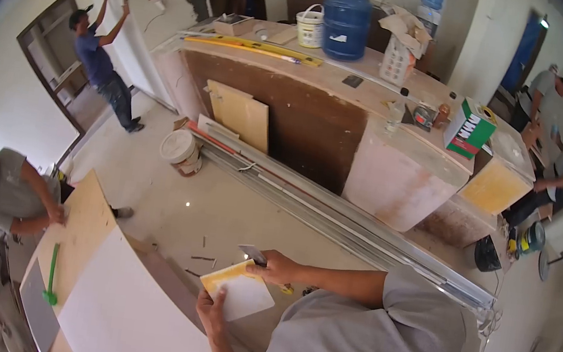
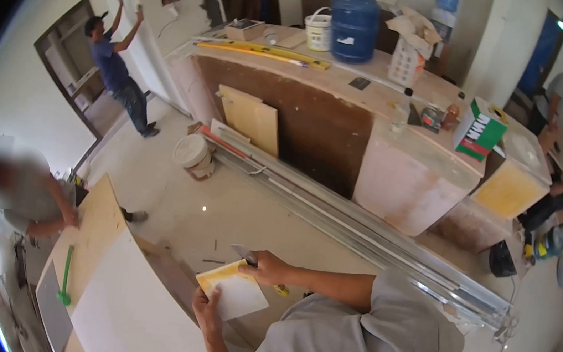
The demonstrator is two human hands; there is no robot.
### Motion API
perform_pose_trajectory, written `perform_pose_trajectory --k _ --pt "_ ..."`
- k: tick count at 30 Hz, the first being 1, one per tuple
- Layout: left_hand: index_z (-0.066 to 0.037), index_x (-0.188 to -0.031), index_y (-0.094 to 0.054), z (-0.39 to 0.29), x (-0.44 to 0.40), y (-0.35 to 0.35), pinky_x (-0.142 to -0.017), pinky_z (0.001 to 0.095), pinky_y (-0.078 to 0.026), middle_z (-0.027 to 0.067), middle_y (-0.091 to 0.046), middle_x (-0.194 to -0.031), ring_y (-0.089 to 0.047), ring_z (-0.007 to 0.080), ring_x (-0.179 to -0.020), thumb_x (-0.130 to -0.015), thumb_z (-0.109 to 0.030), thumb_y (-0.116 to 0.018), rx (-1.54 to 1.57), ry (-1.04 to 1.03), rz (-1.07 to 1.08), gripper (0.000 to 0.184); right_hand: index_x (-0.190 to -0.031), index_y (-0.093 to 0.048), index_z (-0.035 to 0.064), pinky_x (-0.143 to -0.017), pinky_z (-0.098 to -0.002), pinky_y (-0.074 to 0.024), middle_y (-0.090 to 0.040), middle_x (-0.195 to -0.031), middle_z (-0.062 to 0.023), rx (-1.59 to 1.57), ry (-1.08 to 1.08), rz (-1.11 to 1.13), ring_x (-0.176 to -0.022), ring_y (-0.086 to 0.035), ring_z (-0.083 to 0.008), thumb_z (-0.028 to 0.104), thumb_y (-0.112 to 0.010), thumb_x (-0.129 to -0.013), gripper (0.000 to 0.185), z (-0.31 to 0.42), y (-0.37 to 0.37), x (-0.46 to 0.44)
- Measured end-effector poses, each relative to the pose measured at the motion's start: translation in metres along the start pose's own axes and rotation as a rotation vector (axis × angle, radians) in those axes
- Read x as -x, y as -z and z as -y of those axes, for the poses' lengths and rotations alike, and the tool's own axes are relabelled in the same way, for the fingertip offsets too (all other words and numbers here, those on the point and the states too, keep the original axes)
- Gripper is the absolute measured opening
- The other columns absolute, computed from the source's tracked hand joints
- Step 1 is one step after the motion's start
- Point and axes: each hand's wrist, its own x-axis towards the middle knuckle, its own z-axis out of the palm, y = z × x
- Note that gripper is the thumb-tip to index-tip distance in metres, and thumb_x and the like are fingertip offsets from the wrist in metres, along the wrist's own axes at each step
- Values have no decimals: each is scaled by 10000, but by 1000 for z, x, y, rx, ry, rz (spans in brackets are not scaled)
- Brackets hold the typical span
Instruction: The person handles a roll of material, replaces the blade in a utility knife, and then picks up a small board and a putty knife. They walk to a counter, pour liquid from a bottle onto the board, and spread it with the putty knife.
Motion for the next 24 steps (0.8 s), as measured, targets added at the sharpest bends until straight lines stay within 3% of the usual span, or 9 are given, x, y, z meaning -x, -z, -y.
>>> perform_pose_trajectory --k 1,4,7,10,13,16,22,24 --pt "23 -950 -628 6 -6 -2 -697 234 -460 37 -651 -828 -574 93 -749 -819 -160 -723 -92 79 50 244 -937 -599 16 -557 -303 -442 -577 -660 -35 -53 128 -121 -577 -522 -120 370 -603 -907 356 -6 5 -2" --pt "22 -941 -631 8 -13 -29 -694 235 -449 15 -635 -817 -545 89 -723 -865 -215 -676 -113 131 69 252 -970 -607 30 -513 -289 -412 -537 -608 -24 -181 -134 -33 -514 -477 -95 370 -622 -896 349 -5 41 4" --pt "18 -937 -624 17 -20 -62 -680 234 -444 13 -627 -818 -536 80 -712 -905 -264 -628 -84 67 84 284 -989 -607 27 -553 -303 -435 -572 -659 -46 -100 -147 51 -566 -517 -120 342 -644 -880 335 -10 79 9" --pt "13 -932 -614 24 -23 -98 -656 232 -442 22 -629 -819 -535 75 -705 -944 -301 -567 -32 -7 85 318 -982 -610 22 -614 -318 -455 -609 -736 -71 -24 184 -90 -653 -558 -150 308 -656 -867 312 -31 108 10" --pt "12 -927 -605 20 -21 -136 -625 229 -439 27 -629 -812 -535 73 -693 -971 -331 -511 -82 23 76 358 -1015 -607 16 -701 -361 -481 -658 -813 -136 7 16 1 -753 -619 -228 292 -669 -825 341 -41 146 12" --pt "13 -923 -603 18 -25 -175 -599 224 -433 26 -626 -793 -533 71 -680 -976 -354 -492 -90 36 87 387 -1023 -609 17 -707 -363 -483 -658 -814 -141 -68 -39 -40 -757 -625 -236 303 -657 -833 347 -49 174 21" --pt "11 -881 -616 27 -51 -232 -556 216 -400 10 -614 -748 -503 60 -636 -973 -348 -500 -307 136 118 388 -1181 -552 46 -627 -321 -470 -626 -777 -89 -297 -278 -228 -681 -583 -165 314 -643 -850 436 -75 236 48" --pt "11 -882 -624 29 -59 -239 -545 217 -390 5 -612 -742 -493 55 -623 -973 -336 -502 -281 133 98 378 -1379 -376 38 -603 -279 -456 -572 -741 -30 -108 -207 -491 -668 -550 -126 318 -644 -864 645 -136 262 45"
